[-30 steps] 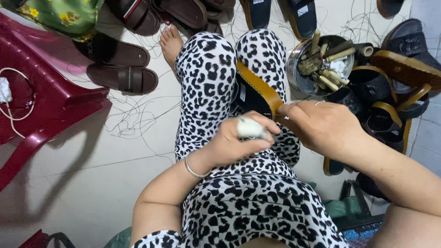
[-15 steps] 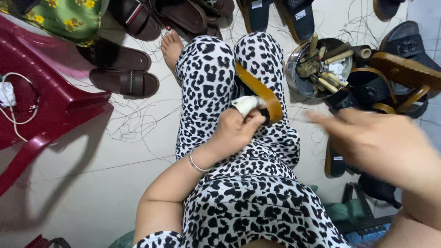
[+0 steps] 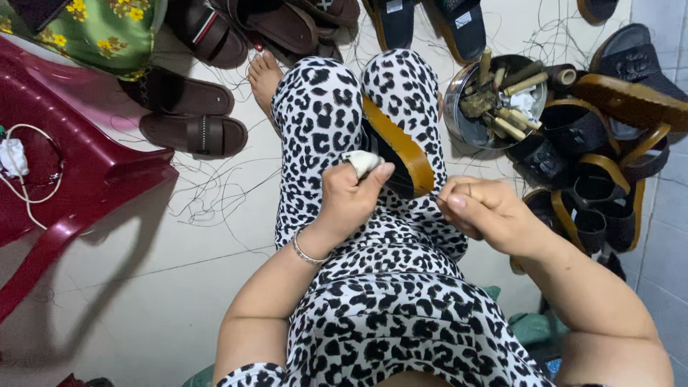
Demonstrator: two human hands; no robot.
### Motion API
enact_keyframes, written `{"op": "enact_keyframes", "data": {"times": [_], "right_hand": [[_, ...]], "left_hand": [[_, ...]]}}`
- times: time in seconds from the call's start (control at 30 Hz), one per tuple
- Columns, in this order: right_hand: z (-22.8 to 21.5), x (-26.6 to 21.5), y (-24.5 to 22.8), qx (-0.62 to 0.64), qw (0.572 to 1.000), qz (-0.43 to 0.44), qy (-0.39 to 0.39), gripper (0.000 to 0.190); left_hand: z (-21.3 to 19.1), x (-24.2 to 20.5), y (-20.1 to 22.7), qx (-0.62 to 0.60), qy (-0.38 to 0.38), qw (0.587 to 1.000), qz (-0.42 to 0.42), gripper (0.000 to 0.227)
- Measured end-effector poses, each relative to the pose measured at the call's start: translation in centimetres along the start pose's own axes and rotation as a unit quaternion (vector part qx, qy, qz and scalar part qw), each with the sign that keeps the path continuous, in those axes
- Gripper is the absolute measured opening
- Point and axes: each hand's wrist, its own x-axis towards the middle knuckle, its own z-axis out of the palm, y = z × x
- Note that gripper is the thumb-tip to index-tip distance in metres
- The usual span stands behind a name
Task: The person sits on the floor and sews a black slip-on shoe with a tan sole using a needle and thread. They repeatedly push the needle through the shoe's edge and pull the thread to stitch the sole to the upper part of the shoe.
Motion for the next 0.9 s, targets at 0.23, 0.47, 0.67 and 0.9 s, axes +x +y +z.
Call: {"op": "enact_keyframes", "data": {"times": [0.23, 0.47, 0.67, 0.9], "right_hand": [[0.8, 1.1, -3.8, -0.075, 0.995, 0.007, -0.069, 0.029], [-0.1, 1.6, 4.2, -0.398, 0.879, -0.26, 0.043, 0.007], [-17.1, -3.4, 1.0, -0.409, 0.814, -0.114, 0.395, 0.024], [-8.0, 0.4, 0.5, -0.505, 0.783, -0.178, 0.317, 0.021]], "left_hand": [[-3.4, 0.5, 3.9, -0.26, -0.077, 0.954, -0.126, 0.021], [-4.2, -0.6, 5.3, -0.313, -0.236, 0.902, -0.183, 0.02], [-8.8, 0.3, 4.1, 0.016, -0.293, 0.904, -0.31, 0.026], [-5.9, 1.2, 1.9, -0.372, -0.317, 0.872, -0.039, 0.026]]}}
